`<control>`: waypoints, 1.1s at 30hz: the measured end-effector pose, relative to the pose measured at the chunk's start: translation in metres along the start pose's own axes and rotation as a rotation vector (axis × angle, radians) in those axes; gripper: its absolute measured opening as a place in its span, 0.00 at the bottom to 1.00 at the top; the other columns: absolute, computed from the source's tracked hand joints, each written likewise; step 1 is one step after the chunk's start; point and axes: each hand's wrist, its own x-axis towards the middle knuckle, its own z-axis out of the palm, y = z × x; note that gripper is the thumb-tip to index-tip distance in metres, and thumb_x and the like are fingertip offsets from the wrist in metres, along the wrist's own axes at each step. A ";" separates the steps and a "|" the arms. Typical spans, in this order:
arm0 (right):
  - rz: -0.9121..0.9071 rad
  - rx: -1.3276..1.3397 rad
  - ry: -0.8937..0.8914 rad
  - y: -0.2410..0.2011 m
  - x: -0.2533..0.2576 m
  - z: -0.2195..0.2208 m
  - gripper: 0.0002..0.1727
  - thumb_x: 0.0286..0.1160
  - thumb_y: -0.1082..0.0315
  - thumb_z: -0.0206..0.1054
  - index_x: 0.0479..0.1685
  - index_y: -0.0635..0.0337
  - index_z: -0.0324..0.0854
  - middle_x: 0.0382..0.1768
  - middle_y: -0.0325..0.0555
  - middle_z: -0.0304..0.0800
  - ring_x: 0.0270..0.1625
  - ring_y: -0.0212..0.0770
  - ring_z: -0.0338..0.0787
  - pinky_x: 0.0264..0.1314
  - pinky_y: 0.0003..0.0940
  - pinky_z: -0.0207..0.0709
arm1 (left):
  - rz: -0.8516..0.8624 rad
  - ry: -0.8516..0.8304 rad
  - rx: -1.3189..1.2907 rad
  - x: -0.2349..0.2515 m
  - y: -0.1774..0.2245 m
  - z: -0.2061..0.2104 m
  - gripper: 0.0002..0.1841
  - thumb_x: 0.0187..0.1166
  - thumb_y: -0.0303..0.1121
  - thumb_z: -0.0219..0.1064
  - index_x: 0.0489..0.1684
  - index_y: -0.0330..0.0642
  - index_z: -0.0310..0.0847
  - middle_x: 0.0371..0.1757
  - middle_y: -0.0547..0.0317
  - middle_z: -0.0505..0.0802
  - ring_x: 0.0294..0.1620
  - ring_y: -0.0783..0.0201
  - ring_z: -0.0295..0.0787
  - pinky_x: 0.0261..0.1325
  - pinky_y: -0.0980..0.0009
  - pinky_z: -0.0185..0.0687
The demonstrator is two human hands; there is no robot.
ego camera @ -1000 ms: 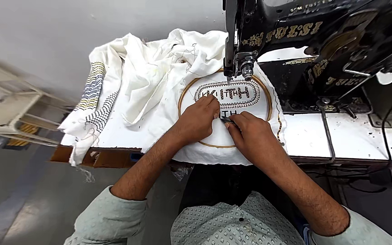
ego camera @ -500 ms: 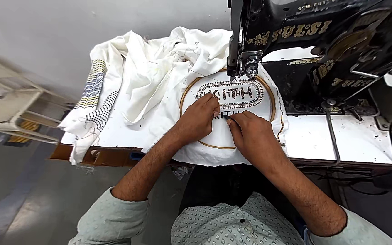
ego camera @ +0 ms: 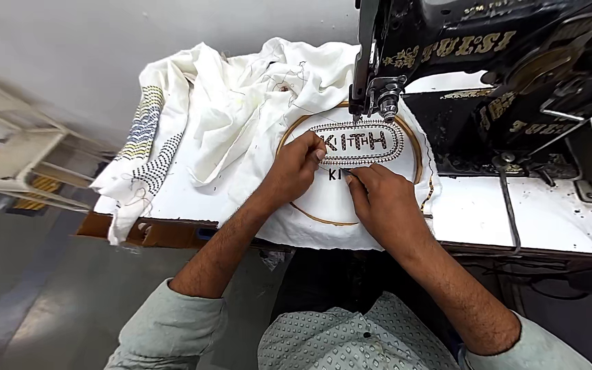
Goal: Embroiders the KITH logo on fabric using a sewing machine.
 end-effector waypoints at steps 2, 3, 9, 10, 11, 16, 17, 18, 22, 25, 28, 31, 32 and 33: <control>0.019 -0.022 -0.014 0.002 0.001 0.000 0.14 0.88 0.64 0.60 0.45 0.64 0.88 0.34 0.51 0.87 0.36 0.49 0.90 0.38 0.45 0.84 | 0.011 -0.054 0.041 0.001 0.003 -0.008 0.07 0.87 0.27 0.60 0.45 0.35 0.83 0.37 0.55 0.88 0.33 0.68 0.85 0.40 0.71 0.84; 0.026 -0.030 -0.026 0.003 0.002 0.000 0.15 0.88 0.63 0.60 0.45 0.64 0.88 0.35 0.51 0.87 0.37 0.49 0.90 0.39 0.45 0.84 | 0.041 -0.083 0.128 0.001 0.005 -0.011 0.06 0.85 0.27 0.63 0.45 0.36 0.86 0.39 0.55 0.89 0.36 0.67 0.85 0.43 0.70 0.83; 0.002 -0.022 -0.110 0.000 0.006 -0.003 0.14 0.88 0.61 0.61 0.48 0.63 0.88 0.37 0.50 0.87 0.39 0.48 0.90 0.41 0.44 0.84 | 0.164 -0.074 0.511 -0.005 0.015 0.000 0.06 0.80 0.25 0.64 0.36 0.36 0.87 0.43 0.50 0.89 0.50 0.53 0.88 0.56 0.56 0.85; -0.005 -0.013 -0.120 -0.001 0.007 -0.002 0.14 0.88 0.61 0.62 0.48 0.62 0.88 0.36 0.50 0.86 0.38 0.48 0.90 0.40 0.43 0.84 | 0.167 -0.070 0.541 -0.005 0.012 0.004 0.06 0.81 0.25 0.62 0.38 0.36 0.85 0.45 0.49 0.88 0.51 0.51 0.88 0.56 0.55 0.85; -0.010 -0.016 -0.126 -0.001 0.009 -0.001 0.14 0.88 0.61 0.62 0.48 0.61 0.88 0.36 0.49 0.86 0.39 0.47 0.90 0.41 0.43 0.85 | 0.161 -0.069 0.545 -0.005 0.009 0.006 0.06 0.82 0.26 0.60 0.39 0.37 0.83 0.44 0.49 0.87 0.51 0.51 0.87 0.55 0.56 0.84; -0.033 -0.016 -0.127 -0.003 0.014 0.005 0.13 0.87 0.63 0.62 0.45 0.61 0.90 0.34 0.49 0.86 0.39 0.48 0.90 0.42 0.43 0.85 | 0.181 -0.090 0.493 -0.007 0.002 0.005 0.07 0.82 0.27 0.57 0.38 0.39 0.81 0.41 0.52 0.83 0.48 0.53 0.84 0.53 0.58 0.82; -0.032 -0.017 -0.112 -0.004 0.014 0.005 0.13 0.86 0.65 0.62 0.44 0.61 0.91 0.34 0.50 0.87 0.39 0.48 0.91 0.42 0.43 0.85 | 0.184 -0.091 0.486 -0.007 0.002 0.006 0.07 0.82 0.27 0.57 0.38 0.39 0.81 0.41 0.52 0.83 0.48 0.53 0.84 0.53 0.58 0.82; -0.032 -0.016 -0.091 -0.004 0.014 0.006 0.13 0.86 0.66 0.62 0.43 0.62 0.91 0.33 0.50 0.87 0.38 0.49 0.91 0.41 0.44 0.85 | 0.175 -0.092 0.465 -0.007 0.002 0.005 0.07 0.83 0.28 0.57 0.38 0.39 0.81 0.41 0.52 0.83 0.48 0.54 0.84 0.52 0.59 0.81; -0.036 0.033 0.042 0.003 0.005 -0.014 0.14 0.89 0.66 0.59 0.49 0.65 0.89 0.37 0.54 0.87 0.38 0.51 0.90 0.39 0.48 0.84 | 0.031 0.035 0.127 -0.008 -0.005 -0.016 0.11 0.88 0.27 0.52 0.48 0.29 0.80 0.40 0.48 0.87 0.37 0.60 0.88 0.45 0.59 0.87; 0.053 -0.008 0.112 0.024 0.002 -0.037 0.18 0.90 0.61 0.58 0.57 0.67 0.87 0.41 0.57 0.89 0.40 0.53 0.90 0.41 0.51 0.83 | -0.116 0.378 0.241 -0.014 -0.013 -0.046 0.16 0.91 0.31 0.50 0.60 0.31 0.81 0.49 0.47 0.91 0.45 0.60 0.91 0.52 0.60 0.89; 0.105 -0.104 0.120 0.044 0.000 -0.040 0.20 0.90 0.58 0.57 0.58 0.66 0.87 0.42 0.57 0.89 0.40 0.54 0.90 0.42 0.51 0.82 | -0.174 0.408 0.549 -0.017 -0.006 -0.056 0.24 0.89 0.34 0.52 0.81 0.33 0.71 0.81 0.36 0.77 0.83 0.39 0.71 0.84 0.44 0.65; 0.111 -0.192 0.059 0.046 -0.002 -0.032 0.21 0.90 0.58 0.57 0.57 0.68 0.86 0.43 0.61 0.88 0.44 0.60 0.91 0.43 0.57 0.83 | -0.155 0.179 0.584 -0.026 0.023 -0.015 0.29 0.93 0.44 0.49 0.85 0.34 0.68 0.86 0.39 0.74 0.89 0.42 0.64 0.89 0.43 0.58; 0.117 -0.214 0.047 0.044 -0.002 -0.030 0.21 0.90 0.57 0.57 0.57 0.68 0.85 0.44 0.61 0.88 0.46 0.61 0.91 0.44 0.58 0.83 | -0.122 0.061 0.558 -0.034 0.034 0.005 0.32 0.93 0.49 0.48 0.87 0.33 0.66 0.87 0.40 0.72 0.91 0.43 0.62 0.91 0.42 0.55; 0.122 -0.228 0.044 0.042 -0.003 -0.030 0.21 0.90 0.57 0.57 0.57 0.68 0.85 0.44 0.62 0.88 0.47 0.62 0.91 0.44 0.59 0.83 | -0.046 -0.067 0.520 -0.045 0.047 0.023 0.35 0.93 0.54 0.47 0.86 0.33 0.67 0.88 0.42 0.72 0.92 0.45 0.61 0.92 0.43 0.53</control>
